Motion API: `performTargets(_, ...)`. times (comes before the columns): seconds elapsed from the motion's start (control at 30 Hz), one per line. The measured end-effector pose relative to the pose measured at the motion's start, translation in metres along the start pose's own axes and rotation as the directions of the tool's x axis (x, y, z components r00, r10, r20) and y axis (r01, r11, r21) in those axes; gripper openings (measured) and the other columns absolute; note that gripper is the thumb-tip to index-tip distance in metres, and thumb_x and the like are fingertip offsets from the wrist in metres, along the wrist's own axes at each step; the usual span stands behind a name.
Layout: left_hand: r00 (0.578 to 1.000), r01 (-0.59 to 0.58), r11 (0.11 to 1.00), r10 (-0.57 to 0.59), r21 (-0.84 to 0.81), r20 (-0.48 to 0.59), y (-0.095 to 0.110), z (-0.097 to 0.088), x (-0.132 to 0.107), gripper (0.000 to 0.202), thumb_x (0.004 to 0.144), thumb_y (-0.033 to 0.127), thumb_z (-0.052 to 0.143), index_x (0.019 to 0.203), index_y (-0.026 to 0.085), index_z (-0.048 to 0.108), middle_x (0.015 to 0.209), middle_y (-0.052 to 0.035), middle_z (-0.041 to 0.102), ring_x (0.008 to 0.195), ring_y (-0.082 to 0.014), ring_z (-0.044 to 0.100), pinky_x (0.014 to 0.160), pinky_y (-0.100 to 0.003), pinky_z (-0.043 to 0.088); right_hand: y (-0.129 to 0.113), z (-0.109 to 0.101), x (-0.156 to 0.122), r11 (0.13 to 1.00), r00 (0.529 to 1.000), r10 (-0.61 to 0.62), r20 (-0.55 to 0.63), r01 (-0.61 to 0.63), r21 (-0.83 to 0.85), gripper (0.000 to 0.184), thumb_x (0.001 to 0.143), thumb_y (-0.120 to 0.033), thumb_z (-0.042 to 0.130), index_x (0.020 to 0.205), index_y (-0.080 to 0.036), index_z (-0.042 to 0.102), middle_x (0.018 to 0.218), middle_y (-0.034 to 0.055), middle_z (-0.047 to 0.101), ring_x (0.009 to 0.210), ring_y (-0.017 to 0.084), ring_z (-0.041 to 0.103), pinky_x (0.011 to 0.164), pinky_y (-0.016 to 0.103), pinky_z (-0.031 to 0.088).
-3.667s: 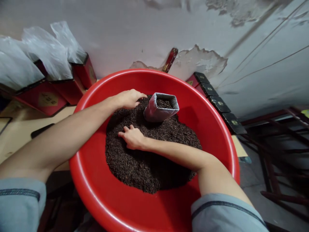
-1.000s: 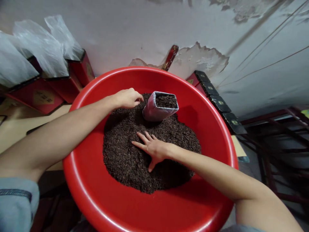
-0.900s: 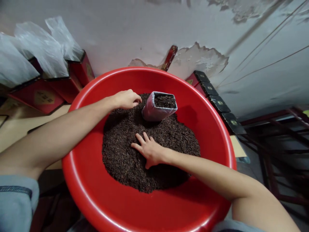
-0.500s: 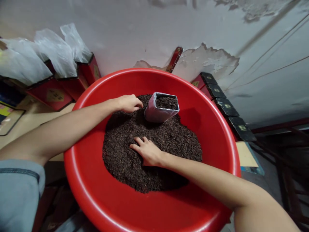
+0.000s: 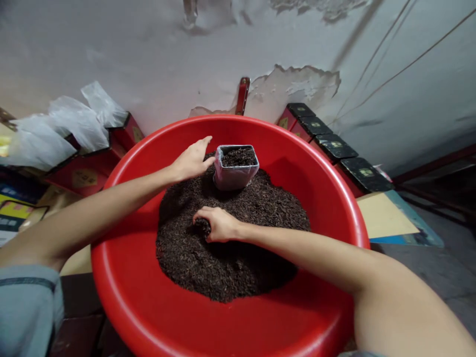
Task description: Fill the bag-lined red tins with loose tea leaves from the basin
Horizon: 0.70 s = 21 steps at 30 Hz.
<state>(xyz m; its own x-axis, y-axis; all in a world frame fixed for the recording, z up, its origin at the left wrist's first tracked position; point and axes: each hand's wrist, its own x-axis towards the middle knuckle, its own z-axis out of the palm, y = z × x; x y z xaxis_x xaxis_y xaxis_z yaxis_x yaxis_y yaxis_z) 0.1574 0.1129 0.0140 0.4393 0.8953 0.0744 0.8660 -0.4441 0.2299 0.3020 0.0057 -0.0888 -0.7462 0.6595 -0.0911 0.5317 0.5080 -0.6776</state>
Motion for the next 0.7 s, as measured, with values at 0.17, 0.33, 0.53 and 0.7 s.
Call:
performTargets(0.17,0.987,-0.115,0.985,0.128,-0.128,0.100,0.009,0.012,0.027,0.109,0.086,0.035,0.078,0.165,-0.001,0.011,0.164,-0.0325,0.036,0.153,-0.0334,0.041,0.121,-0.038,0.038,-0.013,-0.039,0.001,0.987,0.977,0.070,-0.201,-0.039,0.155,0.056,0.059,-0.006,0.078,0.112,-0.022,0.070,0.113,0.0026,0.071,0.100,0.022,0.066,0.094,0.037,0.053)
performTargets(0.33,0.982,-0.190,0.954,0.188,-0.232,-0.032,-0.011,0.027,0.032,0.124,0.079,0.027,0.079,0.168,0.015,-0.007,0.151,-0.0232,0.056,0.132,-0.0280,0.063,0.110,-0.038,0.048,-0.009,-0.089,-0.004,0.954,0.908,0.106,-0.405,0.022,0.299,0.050,0.059,-0.017,0.075,0.108,-0.022,0.068,0.103,0.0015,0.070,0.092,0.021,0.066,0.089,0.040,0.058)
performTargets(0.53,0.980,-0.199,0.903,0.190,-0.381,-0.063,-0.015,0.031,0.034,0.131,0.072,0.028,0.083,0.169,0.015,-0.004,0.150,-0.0216,0.058,0.136,-0.0288,0.061,0.116,-0.042,0.045,0.036,-0.143,0.016,0.956,0.631,0.065,-0.773,0.182,0.229,0.052,0.066,-0.024,0.078,0.114,-0.023,0.061,0.111,0.0044,0.065,0.101,0.024,0.065,0.094,0.046,0.060)
performTargets(0.7,0.986,-0.150,0.883,0.164,-0.445,-0.007,-0.017,0.030,0.026,0.120,0.079,0.027,0.076,0.168,0.013,-0.004,0.162,-0.0243,0.046,0.145,-0.0288,0.054,0.122,-0.043,0.039,0.079,-0.156,0.048,0.977,0.454,0.042,-0.890,0.169,0.132,0.057,0.071,-0.029,0.075,0.125,-0.027,0.058,0.116,0.0061,0.063,0.103,0.025,0.066,0.092,0.046,0.061)
